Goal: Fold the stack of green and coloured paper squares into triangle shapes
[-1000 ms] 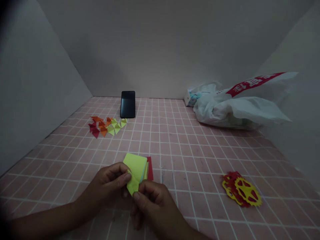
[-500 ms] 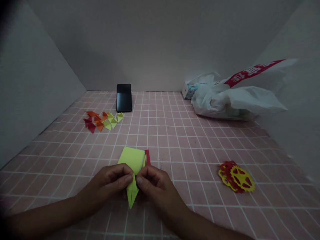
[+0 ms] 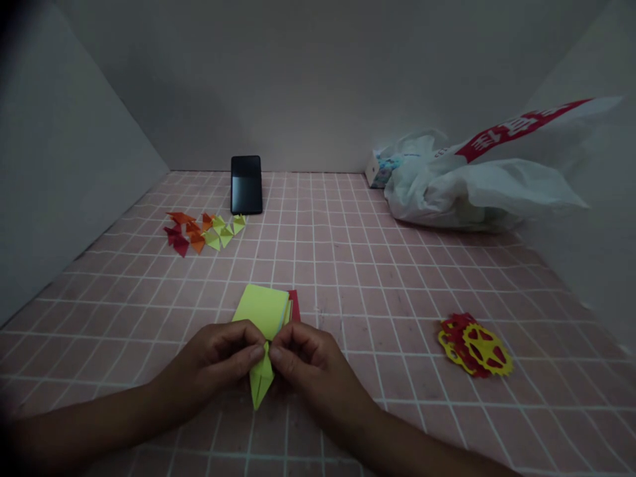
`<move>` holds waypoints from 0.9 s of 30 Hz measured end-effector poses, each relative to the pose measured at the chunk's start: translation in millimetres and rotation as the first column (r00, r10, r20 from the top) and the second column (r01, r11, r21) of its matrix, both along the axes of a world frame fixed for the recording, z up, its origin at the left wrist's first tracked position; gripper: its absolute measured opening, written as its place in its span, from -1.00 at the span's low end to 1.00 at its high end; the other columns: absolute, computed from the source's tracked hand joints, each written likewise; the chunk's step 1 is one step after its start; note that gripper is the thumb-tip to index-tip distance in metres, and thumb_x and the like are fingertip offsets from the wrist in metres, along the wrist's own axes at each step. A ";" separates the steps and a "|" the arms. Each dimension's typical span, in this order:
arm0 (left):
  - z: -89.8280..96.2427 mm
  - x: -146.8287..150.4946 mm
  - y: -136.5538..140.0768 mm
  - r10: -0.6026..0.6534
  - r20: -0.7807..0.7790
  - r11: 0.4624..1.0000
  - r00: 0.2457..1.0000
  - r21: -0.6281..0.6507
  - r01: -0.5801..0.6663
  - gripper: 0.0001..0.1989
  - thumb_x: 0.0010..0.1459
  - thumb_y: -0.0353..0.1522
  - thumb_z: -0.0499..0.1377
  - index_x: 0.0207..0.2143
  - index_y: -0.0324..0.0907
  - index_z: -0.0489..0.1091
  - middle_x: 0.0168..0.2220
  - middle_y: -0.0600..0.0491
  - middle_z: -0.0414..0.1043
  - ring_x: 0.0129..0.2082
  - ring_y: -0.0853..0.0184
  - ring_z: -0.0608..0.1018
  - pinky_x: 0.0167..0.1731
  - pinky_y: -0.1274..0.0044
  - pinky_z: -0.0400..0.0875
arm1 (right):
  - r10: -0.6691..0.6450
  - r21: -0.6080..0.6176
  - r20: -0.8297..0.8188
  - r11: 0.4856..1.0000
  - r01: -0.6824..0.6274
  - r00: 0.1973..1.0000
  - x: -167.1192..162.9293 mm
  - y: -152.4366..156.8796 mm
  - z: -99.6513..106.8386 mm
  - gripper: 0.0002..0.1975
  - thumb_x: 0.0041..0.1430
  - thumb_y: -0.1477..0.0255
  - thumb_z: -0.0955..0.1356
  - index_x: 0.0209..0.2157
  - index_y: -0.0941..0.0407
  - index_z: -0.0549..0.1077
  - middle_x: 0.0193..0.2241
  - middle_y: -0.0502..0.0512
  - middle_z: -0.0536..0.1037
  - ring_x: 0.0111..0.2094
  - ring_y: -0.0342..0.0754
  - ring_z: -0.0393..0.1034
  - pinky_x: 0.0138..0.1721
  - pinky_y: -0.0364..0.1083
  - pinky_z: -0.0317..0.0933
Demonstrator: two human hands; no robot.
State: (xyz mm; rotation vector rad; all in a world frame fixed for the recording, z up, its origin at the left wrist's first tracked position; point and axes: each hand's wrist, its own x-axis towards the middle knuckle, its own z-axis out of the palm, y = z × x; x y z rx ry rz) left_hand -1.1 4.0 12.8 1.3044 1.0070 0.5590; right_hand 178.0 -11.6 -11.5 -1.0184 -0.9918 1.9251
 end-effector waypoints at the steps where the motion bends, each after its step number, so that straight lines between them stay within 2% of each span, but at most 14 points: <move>1: -0.3 -0.2 -0.3 0.001 -0.009 1.000 1.000 0.005 -0.001 -0.79 0.17 -0.29 0.11 -0.46 -0.23 0.34 -0.55 0.14 0.29 -0.54 0.45 0.33 -0.51 0.60 0.22 | 0.000 0.006 0.009 1.000 0.000 1.000 0.0 0.0 0.4 -0.77 0.14 0.33 0.42 -0.47 0.17 0.39 -0.57 -0.07 0.39 -0.54 -0.24 0.28 -0.48 -0.23 0.17; 11: -0.8 0.1 -0.3 -0.004 -0.035 1.000 0.999 0.030 0.005 -0.78 0.15 -0.27 0.11 -0.46 -0.23 0.35 -0.52 0.10 0.34 -0.51 0.41 0.35 -0.47 0.56 0.25 | 0.012 0.026 0.000 1.000 -0.012 1.000 -0.4 -0.7 -2.2 -0.78 0.16 0.34 0.41 -0.46 0.18 0.39 -0.56 -0.04 0.42 -0.53 -0.22 0.32 -0.46 -0.21 0.20; 20: -4.5 -0.4 -1.3 -0.016 -0.029 0.998 0.999 0.052 0.017 -0.79 0.16 -0.28 0.11 -0.44 -0.23 0.35 -0.51 0.12 0.32 -0.49 0.41 0.34 -0.45 0.57 0.25 | 0.005 0.053 0.051 0.999 -0.008 0.999 -1.2 -0.8 1.6 -0.77 0.14 0.33 0.41 -0.47 0.16 0.37 -0.57 -0.07 0.37 -0.54 -0.23 0.25 -0.49 -0.22 0.15; 27: -6.3 0.9 -1.8 -0.010 0.038 1.000 0.999 -0.008 0.010 -0.84 0.13 -0.31 0.17 -0.44 -0.23 0.35 -0.50 0.13 0.31 -0.49 0.44 0.33 -0.47 0.59 0.25 | -0.002 0.091 0.087 0.996 -0.006 0.996 -1.2 -0.7 -0.6 -0.77 0.14 0.34 0.40 -0.49 0.15 0.34 -0.58 -0.10 0.32 -0.55 -0.23 0.21 -0.50 -0.22 0.11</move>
